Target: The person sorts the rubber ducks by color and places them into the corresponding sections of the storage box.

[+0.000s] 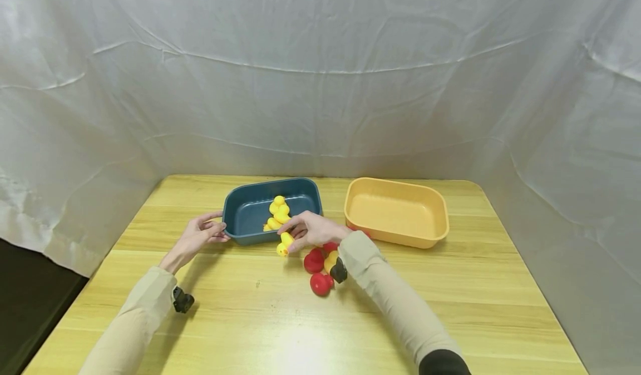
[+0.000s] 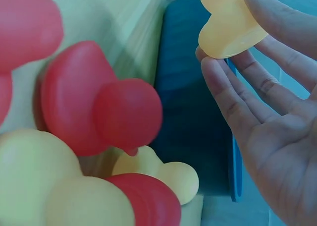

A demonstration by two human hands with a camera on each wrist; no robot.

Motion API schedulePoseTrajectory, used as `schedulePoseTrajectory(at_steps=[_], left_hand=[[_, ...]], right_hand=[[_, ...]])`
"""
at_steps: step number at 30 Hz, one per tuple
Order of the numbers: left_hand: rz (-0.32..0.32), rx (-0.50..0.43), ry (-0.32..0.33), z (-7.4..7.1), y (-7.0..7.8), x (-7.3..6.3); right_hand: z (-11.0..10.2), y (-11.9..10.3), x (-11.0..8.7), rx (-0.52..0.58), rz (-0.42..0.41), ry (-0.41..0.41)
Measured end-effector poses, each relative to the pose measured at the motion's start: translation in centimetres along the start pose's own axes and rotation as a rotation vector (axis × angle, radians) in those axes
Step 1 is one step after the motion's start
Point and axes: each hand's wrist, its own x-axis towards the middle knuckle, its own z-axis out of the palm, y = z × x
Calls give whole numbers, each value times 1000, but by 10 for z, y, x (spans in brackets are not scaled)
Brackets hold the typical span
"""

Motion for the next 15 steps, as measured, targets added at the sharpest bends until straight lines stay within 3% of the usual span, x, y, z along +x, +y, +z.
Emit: schedulePoseTrajectory(at_steps=[15], left_hand=[[1,-3,0,0,1,0]], right_hand=[[-18,-7,4,-3,11,71]])
